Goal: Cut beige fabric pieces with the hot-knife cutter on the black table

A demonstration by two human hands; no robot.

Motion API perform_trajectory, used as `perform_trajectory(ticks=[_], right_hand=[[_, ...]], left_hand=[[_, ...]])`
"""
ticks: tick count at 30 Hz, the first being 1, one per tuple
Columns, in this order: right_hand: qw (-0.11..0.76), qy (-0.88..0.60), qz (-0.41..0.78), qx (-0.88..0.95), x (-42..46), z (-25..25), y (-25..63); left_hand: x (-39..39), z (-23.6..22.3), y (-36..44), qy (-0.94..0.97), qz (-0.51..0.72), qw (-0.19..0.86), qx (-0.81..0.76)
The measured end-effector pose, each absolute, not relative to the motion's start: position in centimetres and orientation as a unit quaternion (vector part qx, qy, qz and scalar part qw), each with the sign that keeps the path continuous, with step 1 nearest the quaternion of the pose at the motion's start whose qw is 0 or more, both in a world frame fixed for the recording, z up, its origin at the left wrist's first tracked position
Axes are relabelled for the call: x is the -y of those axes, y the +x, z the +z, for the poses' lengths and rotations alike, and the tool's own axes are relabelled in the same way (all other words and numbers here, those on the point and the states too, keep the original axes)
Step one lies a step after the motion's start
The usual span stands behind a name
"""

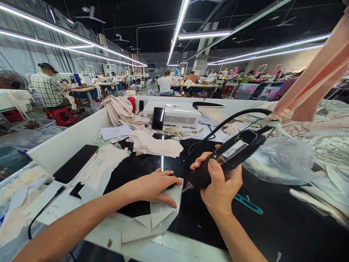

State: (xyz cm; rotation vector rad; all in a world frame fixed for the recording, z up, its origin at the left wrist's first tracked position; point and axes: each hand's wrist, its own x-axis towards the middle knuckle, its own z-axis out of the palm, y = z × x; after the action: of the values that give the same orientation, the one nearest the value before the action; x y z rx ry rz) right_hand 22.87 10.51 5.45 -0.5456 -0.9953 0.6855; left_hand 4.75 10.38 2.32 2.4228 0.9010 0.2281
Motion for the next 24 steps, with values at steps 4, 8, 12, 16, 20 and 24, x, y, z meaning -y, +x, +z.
perform_trajectory(ticks=[4, 8, 12, 16, 20, 24], right_hand=[[0.789, -0.257, 0.314, 0.462, -10.50, 5.44, 22.75], [0.793, -0.257, 0.317, 0.453, -10.48, 5.57, 22.71], [0.796, -0.254, 0.315, 0.449, -10.45, 5.66, 22.65], [0.793, -0.260, 0.314, 0.453, -10.45, 5.56, 22.52], [0.790, -0.262, 0.303, 0.464, -10.53, 5.43, 22.50], [0.787, -0.266, 0.300, 0.469, -10.59, 5.38, 22.56]], left_hand=[[-10.39, 2.45, 4.65, 0.896, 0.085, 0.282, -0.334], [-10.34, 2.44, 4.57, 0.892, 0.083, 0.288, -0.337], [-10.33, 2.42, 4.56, 0.889, 0.080, 0.293, -0.343], [-10.41, 2.41, 4.55, 0.890, 0.080, 0.296, -0.337], [-10.43, 2.41, 4.41, 0.892, 0.080, 0.302, -0.326], [-10.29, 2.32, 4.04, 0.895, 0.079, 0.290, -0.330]])
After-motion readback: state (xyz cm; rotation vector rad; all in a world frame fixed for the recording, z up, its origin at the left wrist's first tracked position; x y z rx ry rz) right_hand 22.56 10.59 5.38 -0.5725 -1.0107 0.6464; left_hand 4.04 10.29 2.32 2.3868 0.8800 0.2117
